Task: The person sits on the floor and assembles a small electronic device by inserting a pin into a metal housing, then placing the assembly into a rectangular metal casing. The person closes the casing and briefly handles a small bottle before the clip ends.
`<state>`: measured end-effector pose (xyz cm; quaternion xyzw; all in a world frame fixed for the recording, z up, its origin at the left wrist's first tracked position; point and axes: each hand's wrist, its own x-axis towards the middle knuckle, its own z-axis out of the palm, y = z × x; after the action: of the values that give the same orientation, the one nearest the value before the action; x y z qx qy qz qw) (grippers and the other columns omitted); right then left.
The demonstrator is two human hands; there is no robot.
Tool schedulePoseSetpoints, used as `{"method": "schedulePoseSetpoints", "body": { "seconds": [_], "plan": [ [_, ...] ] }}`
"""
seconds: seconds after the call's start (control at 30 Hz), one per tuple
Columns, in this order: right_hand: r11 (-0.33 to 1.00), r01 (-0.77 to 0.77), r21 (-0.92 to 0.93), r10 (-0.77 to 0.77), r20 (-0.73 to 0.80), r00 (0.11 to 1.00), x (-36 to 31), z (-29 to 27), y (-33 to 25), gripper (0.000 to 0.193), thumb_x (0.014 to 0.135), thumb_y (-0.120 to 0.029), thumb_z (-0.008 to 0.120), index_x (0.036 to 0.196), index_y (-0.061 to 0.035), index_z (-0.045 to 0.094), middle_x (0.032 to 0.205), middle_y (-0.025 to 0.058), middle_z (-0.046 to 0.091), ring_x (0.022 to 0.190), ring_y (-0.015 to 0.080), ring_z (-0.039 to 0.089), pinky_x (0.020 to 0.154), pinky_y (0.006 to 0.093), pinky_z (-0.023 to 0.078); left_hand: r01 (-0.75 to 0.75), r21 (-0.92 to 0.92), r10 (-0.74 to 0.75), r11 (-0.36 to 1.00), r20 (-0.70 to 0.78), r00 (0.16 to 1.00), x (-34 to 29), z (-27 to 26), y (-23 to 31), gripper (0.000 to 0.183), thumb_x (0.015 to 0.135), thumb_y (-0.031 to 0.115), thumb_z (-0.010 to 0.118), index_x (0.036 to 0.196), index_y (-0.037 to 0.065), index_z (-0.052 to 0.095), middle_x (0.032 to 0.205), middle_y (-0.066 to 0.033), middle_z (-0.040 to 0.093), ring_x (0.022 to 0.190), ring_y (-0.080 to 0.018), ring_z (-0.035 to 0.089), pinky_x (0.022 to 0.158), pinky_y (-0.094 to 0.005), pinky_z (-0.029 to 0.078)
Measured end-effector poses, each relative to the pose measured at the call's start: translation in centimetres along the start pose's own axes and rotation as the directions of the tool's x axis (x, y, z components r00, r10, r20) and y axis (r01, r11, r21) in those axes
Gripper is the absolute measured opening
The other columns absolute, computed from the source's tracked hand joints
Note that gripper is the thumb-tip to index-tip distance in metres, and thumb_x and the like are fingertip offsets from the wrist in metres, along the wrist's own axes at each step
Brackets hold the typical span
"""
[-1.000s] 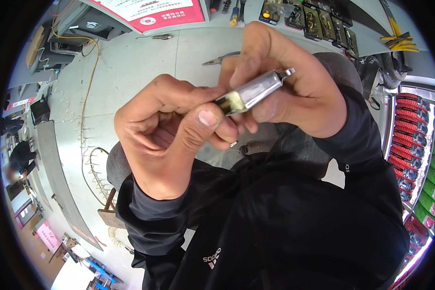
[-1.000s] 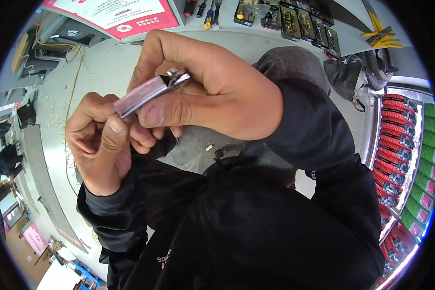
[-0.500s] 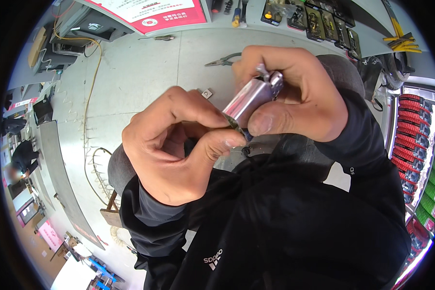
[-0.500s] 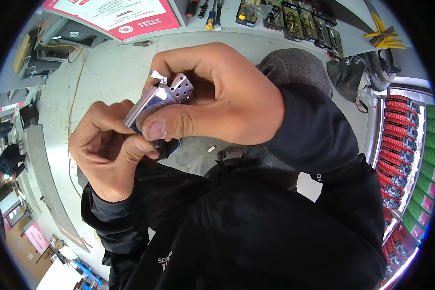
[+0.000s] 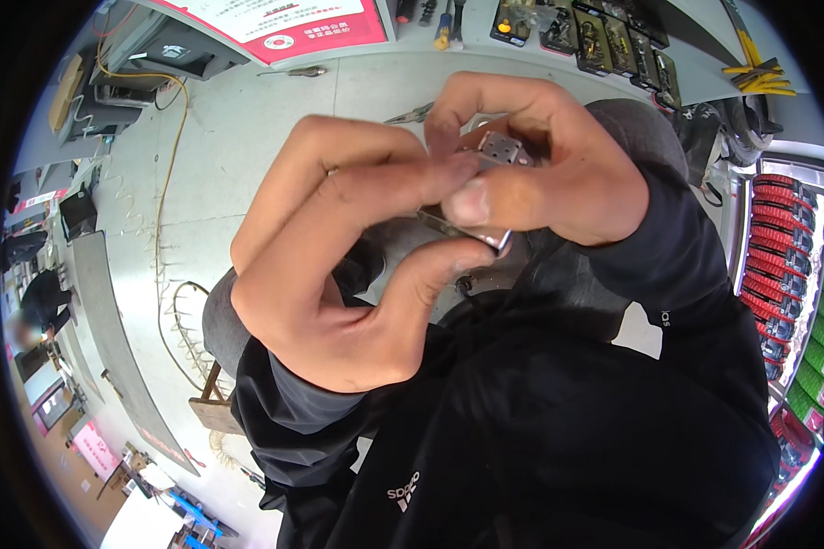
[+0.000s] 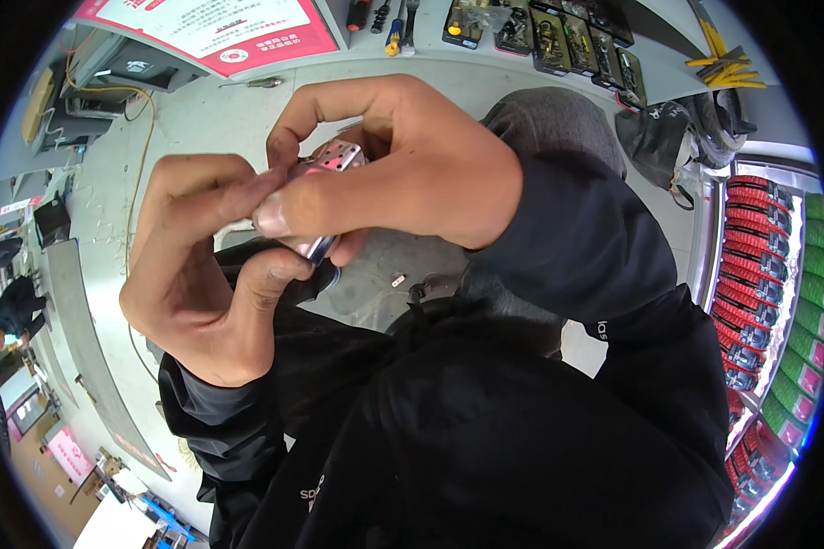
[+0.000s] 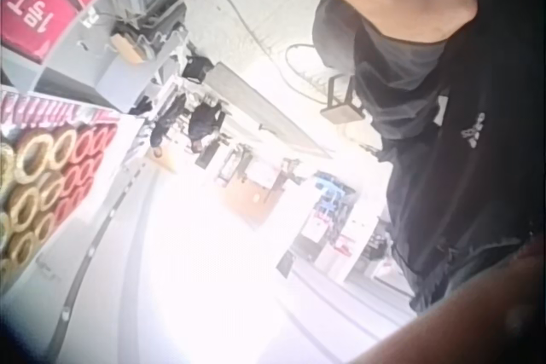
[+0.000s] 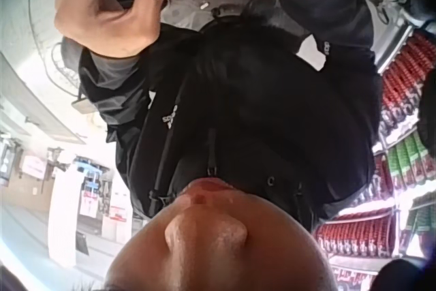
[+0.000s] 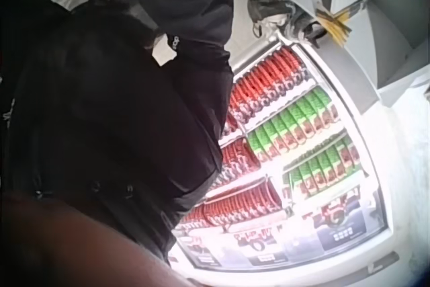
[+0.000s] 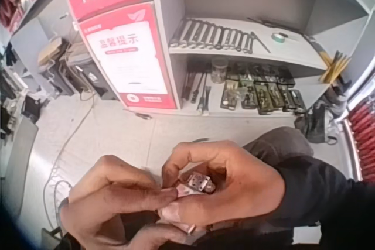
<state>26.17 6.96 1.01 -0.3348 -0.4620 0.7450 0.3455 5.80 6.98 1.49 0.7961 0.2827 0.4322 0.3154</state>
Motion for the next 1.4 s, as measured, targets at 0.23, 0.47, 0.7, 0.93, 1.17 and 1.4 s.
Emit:
{"method": "schedulePoseSetpoints", "body": {
  "seconds": [0.23, 0.47, 0.7, 0.93, 1.17, 1.4],
  "plan": [
    [0.998, 0.062, -0.018, -0.062, 0.035, 0.997, -0.3, -0.4, 0.1, 0.054, 0.089, -0.03, 0.07, 0.125, 0.0063, 0.054, 0.111, 0.0157, 0.062, 0.101, 0.0185, 0.064, 0.088, 0.0287, 0.052, -0.03, 0.11, 0.036, 0.994, -0.058, 0.998, 0.5, 0.4, 0.3, 0.019, 0.077, 0.003, 0.074, 0.083, -0.001, 0.056, 0.09, -0.0127, 0.057, 0.079, -0.0173, 0.053, 0.076, -0.0288, 0.042],
    [0.999, 0.052, -0.011, -0.05, 0.141, 0.989, -0.3, 0.1, -0.4, 0.037, 0.099, -0.03, 0.063, 0.115, 0.0025, 0.061, 0.102, 0.0115, 0.069, 0.093, 0.0193, 0.071, 0.073, 0.0267, 0.057, 0.18, -0.097, -0.175, 0.979, 0.057, 0.983, 0.3, -1.0, 0.9, 0.018, 0.086, 0.01, 0.067, 0.085, 0.002, 0.051, 0.091, -0.0102, 0.048, 0.083, -0.0145, 0.045, 0.078, -0.0288, 0.04],
    [0.99, -0.021, -0.139, 0.052, 0.228, 0.972, -0.3, 0.1, -0.3, 0.037, 0.099, -0.033, 0.062, 0.111, 0.0024, 0.061, 0.082, 0.0086, 0.069, 0.069, 0.0155, 0.072, 0.059, 0.024, 0.055, 0.154, -0.163, -0.125, 0.975, 0.174, 0.977, 0.0, -1.8, 0.0, 0.024, 0.086, 0.019, 0.069, 0.096, 0.0, 0.057, 0.095, -0.0108, 0.048, 0.083, -0.0148, 0.044, 0.078, -0.03, 0.039],
    [0.99, -0.14, -0.001, 0.134, 0.304, 0.943, -0.8, 0.0, -0.2, 0.035, 0.101, -0.022, 0.057, 0.116, 0.0095, 0.057, 0.065, 0.0071, 0.061, 0.049, 0.0149, 0.065, 0.048, 0.0294, 0.057, 0.255, -0.181, -0.185, 0.95, 0.333, 0.925, 0.3, -1.8, 0.9, 0.033, 0.082, 0.015, 0.07, 0.105, -0.008, 0.068, 0.074, -0.0054, 0.053, 0.067, -0.0122, 0.042, 0.065, -0.0279, 0.037],
    [0.942, -0.287, -0.176, 0.335, 0.399, 0.854, -0.7, -1.4, -0.6, 0.037, 0.105, -0.029, 0.051, 0.108, 0.0067, 0.056, 0.06, 0.007, 0.061, 0.042, 0.0141, 0.06, 0.044, 0.0285, 0.054, 0.41, -0.302, -0.256, 0.861, 0.438, 0.861, 0.9, -1.3, 0.5, 0.031, 0.08, 0.005, 0.061, 0.107, -0.008, 0.069, 0.078, -0.0147, 0.07, 0.061, -0.0164, 0.065, 0.055, -0.0255, 0.045],
    [0.905, -0.313, -0.287, 0.374, 0.186, 0.909, -1.6, 0.5, 1.3, 0.034, 0.104, -0.016, 0.046, 0.129, 0.0062, 0.041, 0.095, 0.0208, 0.065, 0.064, 0.0285, 0.068, 0.055, 0.0359, 0.055, 0.196, -0.34, -0.145, 0.92, 0.168, 0.975, -2.2, -2.3, -0.8, 0.019, 0.068, 0.009, 0.068, 0.085, 0.003, 0.073, 0.071, -0.017, 0.067, 0.065, -0.033, 0.067, 0.057, -0.0382, 0.052]
  ]
}}
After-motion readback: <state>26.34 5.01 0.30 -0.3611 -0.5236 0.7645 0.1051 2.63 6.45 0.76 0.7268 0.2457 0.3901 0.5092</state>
